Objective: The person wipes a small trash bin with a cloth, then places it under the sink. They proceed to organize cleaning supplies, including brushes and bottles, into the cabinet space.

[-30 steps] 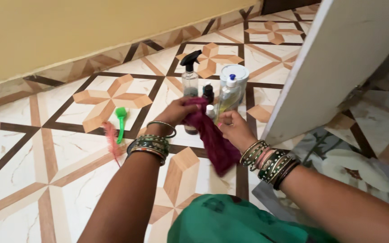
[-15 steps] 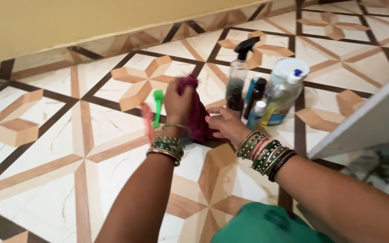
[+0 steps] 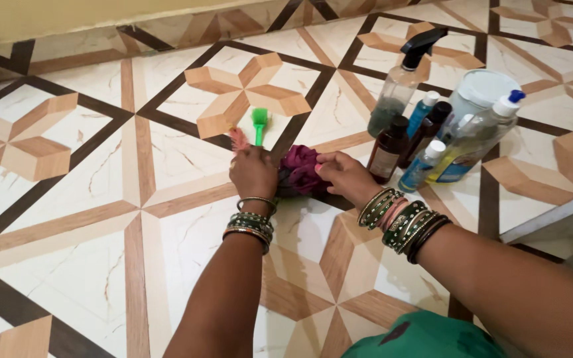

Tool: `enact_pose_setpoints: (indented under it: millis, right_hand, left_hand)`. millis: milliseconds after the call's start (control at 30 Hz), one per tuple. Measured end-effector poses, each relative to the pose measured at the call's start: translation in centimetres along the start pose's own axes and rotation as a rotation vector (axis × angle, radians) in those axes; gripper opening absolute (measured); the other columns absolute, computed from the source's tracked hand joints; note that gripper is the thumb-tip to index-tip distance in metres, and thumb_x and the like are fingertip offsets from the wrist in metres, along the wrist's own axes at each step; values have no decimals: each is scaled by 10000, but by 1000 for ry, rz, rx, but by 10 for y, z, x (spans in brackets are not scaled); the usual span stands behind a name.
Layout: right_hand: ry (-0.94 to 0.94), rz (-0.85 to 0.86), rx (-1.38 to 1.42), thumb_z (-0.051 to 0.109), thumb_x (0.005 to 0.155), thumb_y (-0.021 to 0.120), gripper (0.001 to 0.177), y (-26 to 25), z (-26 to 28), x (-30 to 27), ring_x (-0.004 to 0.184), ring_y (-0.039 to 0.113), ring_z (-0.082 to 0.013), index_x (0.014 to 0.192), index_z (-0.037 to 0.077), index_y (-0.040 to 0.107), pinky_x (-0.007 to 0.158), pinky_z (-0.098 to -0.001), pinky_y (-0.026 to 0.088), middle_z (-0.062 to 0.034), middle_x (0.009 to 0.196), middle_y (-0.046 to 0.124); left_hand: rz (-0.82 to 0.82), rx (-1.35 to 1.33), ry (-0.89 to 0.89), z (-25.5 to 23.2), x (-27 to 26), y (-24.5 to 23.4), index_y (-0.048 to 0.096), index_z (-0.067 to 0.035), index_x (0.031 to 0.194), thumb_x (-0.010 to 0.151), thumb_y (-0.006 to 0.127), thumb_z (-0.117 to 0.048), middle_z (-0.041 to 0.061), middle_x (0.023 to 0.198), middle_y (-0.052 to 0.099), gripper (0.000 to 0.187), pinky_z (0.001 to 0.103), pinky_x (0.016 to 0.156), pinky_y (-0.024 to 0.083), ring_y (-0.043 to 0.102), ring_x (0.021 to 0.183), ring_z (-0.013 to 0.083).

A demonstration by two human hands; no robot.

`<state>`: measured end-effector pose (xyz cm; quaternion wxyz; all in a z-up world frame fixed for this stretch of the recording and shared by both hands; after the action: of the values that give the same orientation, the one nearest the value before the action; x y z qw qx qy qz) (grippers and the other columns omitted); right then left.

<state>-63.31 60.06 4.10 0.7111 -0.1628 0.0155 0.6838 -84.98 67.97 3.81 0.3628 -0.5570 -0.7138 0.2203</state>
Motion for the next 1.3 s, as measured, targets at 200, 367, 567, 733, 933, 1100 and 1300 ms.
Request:
enact_pose_setpoints:
  millis: [200,367,567,733,933,1100,1300]
  right_hand:
    - [-179,-141,-26,217,945,673,285,-1,3,10,987,646,-135,1194,80,654,804,-325,552,-32,1110,702]
    - [-388,-160,-162,112,944,669,223,2,25,1,1053,706,-135,1152,32,662,929,-277,559,-53,1114,737]
    - [-404,-190,-212,93,936,662,218,-2,42,-17,1039,716,-127,1143,26,666,912,-277,566,-56,1114,733]
    - [-385,-203,-224,101,938,654,215,-12,49,-25,970,725,-130,1141,33,671,847,-283,578,-52,1101,741]
    - [-415,-260,-242,99,928,658,210,-26,66,-37,949,729,-116,1127,46,693,851,-267,576,-44,1101,744]
    - [-459,-306,-260,104,916,672,226,-40,82,-52,925,708,-119,1133,54,712,824,-267,578,-42,1092,745]
    - [-366,-246,-77,130,962,676,250,-70,89,-84,867,610,-123,1198,50,701,723,-286,523,-49,1033,697]
  left_hand:
    - [138,182,184,2,8,28,773,-208,1095,861,620,-209,130,1474,491,280,755,1149,127,285,1479,369]
    - [313,435,122,9,31,48,657,-143,1315,950,535,-257,178,1603,338,401,778,1132,48,132,1535,391]
    - [-73,634,277,-16,30,15,644,-125,1342,835,597,-224,170,1582,501,518,745,1110,61,171,1530,357]
    - [-198,343,294,-32,11,-16,725,-139,992,903,641,-116,85,1105,707,125,635,1200,236,499,1305,387]
    - [-519,-101,115,-57,5,-75,684,-112,996,945,617,-116,81,962,679,84,510,880,415,644,940,325]
    - [-584,-616,126,-97,-6,-97,636,-65,1156,999,545,-91,105,1105,675,183,417,881,505,656,1021,314]
    - [-453,-716,218,-163,-12,-136,682,-75,1053,940,609,-125,115,971,715,144,422,735,555,708,835,312]
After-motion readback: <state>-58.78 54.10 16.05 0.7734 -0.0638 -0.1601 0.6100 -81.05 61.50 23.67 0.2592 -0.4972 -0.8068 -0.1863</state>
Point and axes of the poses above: each hand's wrist, its own x-axis towards the middle knuckle, its own y-axis out of the palm, z = x × y, the point moved 8 cm from there along x, towards the middle knuckle
